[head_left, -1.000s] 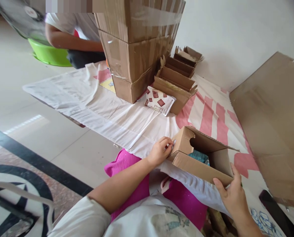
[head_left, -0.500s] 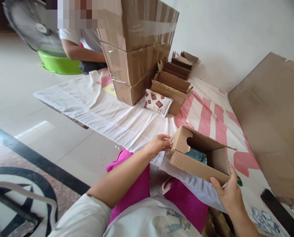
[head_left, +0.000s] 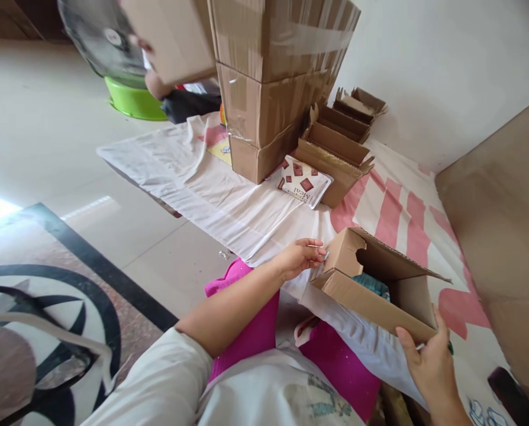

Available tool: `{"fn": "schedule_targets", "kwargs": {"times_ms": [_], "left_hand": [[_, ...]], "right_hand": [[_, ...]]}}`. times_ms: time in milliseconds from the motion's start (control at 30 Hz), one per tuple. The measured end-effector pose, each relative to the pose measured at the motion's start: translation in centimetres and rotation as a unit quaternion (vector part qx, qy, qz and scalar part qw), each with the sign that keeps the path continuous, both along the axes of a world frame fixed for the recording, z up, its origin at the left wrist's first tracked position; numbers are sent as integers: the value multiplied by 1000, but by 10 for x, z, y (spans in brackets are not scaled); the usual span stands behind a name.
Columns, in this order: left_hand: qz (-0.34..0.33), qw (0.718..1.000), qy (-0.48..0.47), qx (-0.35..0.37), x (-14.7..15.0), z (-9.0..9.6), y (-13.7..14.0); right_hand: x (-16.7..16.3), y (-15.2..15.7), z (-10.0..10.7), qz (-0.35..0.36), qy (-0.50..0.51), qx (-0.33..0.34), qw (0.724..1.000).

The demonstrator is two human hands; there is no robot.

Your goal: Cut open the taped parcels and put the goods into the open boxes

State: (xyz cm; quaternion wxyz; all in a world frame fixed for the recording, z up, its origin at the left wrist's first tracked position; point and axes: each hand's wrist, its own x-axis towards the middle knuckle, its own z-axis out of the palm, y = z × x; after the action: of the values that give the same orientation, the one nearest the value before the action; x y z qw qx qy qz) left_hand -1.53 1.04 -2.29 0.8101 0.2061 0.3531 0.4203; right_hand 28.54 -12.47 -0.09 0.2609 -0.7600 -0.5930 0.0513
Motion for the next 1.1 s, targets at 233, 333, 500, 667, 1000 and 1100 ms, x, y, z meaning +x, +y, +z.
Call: {"fn": "schedule_targets", "kwargs": {"times_ms": [233, 333, 500, 667, 1000, 1100], "left_hand": [[57, 998, -7, -35, -1, 9, 6], [76, 994, -50, -66, -4, 14, 8], [77, 997, -14, -6, -2, 10, 6], [69, 909, 276, 303, 5, -5, -3], [52, 890, 288, 349, 6, -18, -8], [46, 903, 247, 349, 6, -23, -7]], "right_hand": [[-1, 3, 1, -8, 6, -3, 1000], [-2, 3, 1, -18, 9, -10, 1000], [-3, 2, 2, -26, 10, -17, 999], [-1, 2, 1, -33, 31, -31, 998], [-2, 5, 1, -24, 9, -5, 1000], [-1, 5, 0, -13, 0, 8, 1000]]}}
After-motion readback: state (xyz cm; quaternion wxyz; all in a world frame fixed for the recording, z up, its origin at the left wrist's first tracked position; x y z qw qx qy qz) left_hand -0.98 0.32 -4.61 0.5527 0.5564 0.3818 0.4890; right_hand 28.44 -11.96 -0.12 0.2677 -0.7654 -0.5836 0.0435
